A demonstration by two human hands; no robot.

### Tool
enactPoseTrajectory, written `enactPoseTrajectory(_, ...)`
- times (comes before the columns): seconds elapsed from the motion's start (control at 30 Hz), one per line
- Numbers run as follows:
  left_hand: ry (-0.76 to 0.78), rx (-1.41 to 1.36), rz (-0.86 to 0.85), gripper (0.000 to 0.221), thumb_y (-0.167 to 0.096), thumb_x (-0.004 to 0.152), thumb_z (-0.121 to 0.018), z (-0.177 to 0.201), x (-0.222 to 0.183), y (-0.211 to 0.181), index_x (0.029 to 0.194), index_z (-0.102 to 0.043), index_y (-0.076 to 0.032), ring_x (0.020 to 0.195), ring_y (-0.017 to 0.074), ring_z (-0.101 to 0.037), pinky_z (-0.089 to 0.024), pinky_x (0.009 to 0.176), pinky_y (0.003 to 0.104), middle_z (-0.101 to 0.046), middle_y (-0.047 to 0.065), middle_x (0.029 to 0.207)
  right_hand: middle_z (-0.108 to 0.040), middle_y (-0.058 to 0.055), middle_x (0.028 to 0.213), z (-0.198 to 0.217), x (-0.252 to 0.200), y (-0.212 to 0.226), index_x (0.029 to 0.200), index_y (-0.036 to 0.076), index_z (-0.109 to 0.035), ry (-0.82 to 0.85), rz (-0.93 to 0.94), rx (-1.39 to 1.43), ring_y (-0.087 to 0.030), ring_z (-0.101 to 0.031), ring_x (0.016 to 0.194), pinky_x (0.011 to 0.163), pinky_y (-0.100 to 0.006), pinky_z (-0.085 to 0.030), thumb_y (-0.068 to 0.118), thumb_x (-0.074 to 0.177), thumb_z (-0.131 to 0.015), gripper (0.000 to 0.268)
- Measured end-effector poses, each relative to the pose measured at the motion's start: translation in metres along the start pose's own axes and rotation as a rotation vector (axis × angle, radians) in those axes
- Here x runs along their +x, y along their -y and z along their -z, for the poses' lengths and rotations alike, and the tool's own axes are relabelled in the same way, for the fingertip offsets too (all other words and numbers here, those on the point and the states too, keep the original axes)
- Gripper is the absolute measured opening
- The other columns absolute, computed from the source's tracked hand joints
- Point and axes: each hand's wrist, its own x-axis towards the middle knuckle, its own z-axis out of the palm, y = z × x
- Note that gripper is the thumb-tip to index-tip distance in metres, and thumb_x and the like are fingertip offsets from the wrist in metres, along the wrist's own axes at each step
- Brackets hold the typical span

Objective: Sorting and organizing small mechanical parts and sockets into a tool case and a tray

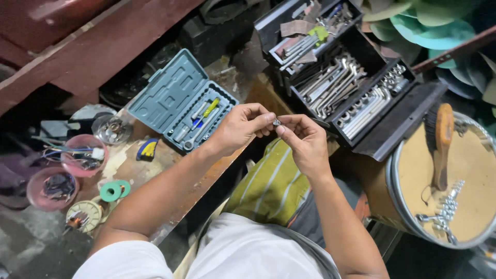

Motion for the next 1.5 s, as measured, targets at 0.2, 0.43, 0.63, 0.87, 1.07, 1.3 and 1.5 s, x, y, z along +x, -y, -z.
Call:
enactPoseTrajectory(0.2,-0.084,0.125,0.032,0.019,-0.020,0.089,-0.081,0.060,-0.021,-0.010,0.100,-0.075,-0.005,0.075,0.0119,-0.074,-0.060,0.066,0.022,-0.077,0.009,0.085,-0.070,-0.005,0.080,-0.052,0.026,-0.014,0.109,0.000,-0.076,0.128,-0.020,-0.053,-0.006,-0.064,0.076,0.068,-0.021,-0.055,0.001,0.087,-0.082,0.023)
enactPoseTrajectory(0.43,-0.229,0.028,0.086,0.016,-0.014,0.092,-0.074,0.136,-0.035,0.002,0.105,-0.076,-0.004,0.077,0.0130,-0.074,-0.061,0.067,0.021,-0.077,0.008,0.088,-0.068,-0.002,0.079,-0.131,0.054,-0.030,0.108,0.002,-0.077,0.255,0.040,-0.118,-0.006,-0.062,0.075,0.070,-0.023,-0.055,0.001,0.087,-0.082,0.022)
enactPoseTrajectory(0.63,-0.439,0.011,0.103,0.016,-0.009,0.090,-0.076,0.197,-0.052,0.039,0.104,-0.076,-0.002,0.070,0.0152,-0.073,-0.061,0.060,0.022,-0.075,0.013,0.083,-0.064,-0.005,0.078,-0.191,0.067,-0.049,0.106,0.010,-0.079,0.347,0.291,-0.315,-0.014,-0.063,0.072,0.070,-0.029,-0.053,0.002,0.086,-0.083,0.022)
enactPoseTrajectory(0.87,-0.551,-0.068,0.125,0.013,-0.012,0.090,-0.074,0.237,-0.064,0.069,0.098,-0.074,-0.002,0.069,0.0132,-0.071,-0.060,0.056,0.019,-0.073,0.012,0.080,-0.067,-0.008,0.082,-0.235,0.076,-0.068,0.105,0.012,-0.078,0.442,0.317,-0.371,-0.018,-0.065,0.074,0.070,-0.033,-0.053,0.001,0.088,-0.077,0.020)
enactPoseTrajectory(1.07,-0.675,0.020,0.118,0.015,-0.013,0.088,-0.078,0.254,-0.074,0.081,0.095,-0.073,-0.001,0.066,0.0147,-0.071,-0.058,0.055,0.021,-0.070,0.013,0.076,-0.069,-0.010,0.084,-0.254,0.084,-0.093,0.105,0.013,-0.077,0.513,0.282,-0.391,-0.025,-0.068,0.074,0.069,-0.036,-0.055,0.004,0.089,-0.076,0.018)
enactPoseTrajectory(1.3,-0.861,0.470,0.310,0.014,-0.018,0.089,-0.073,0.269,-0.095,0.116,0.103,-0.076,-0.019,0.084,0.0152,-0.076,-0.057,0.072,0.029,-0.077,0.000,0.086,-0.067,-0.009,0.086,-0.272,0.092,-0.145,0.100,0.015,-0.073,0.654,0.281,-0.596,-0.030,-0.070,0.082,0.073,-0.043,-0.057,0.013,0.088,-0.077,0.013)
enactPoseTrajectory(1.5,-0.904,0.525,0.339,0.022,-0.011,0.088,-0.072,0.264,-0.096,0.148,0.110,-0.074,-0.017,0.100,0.0266,-0.075,-0.059,0.085,0.038,-0.078,0.008,0.098,-0.060,-0.015,0.091,-0.292,0.089,-0.163,0.099,0.012,-0.071,0.761,0.292,-0.733,-0.043,-0.064,0.091,0.077,-0.054,-0.053,0.015,0.088,-0.073,0.012)
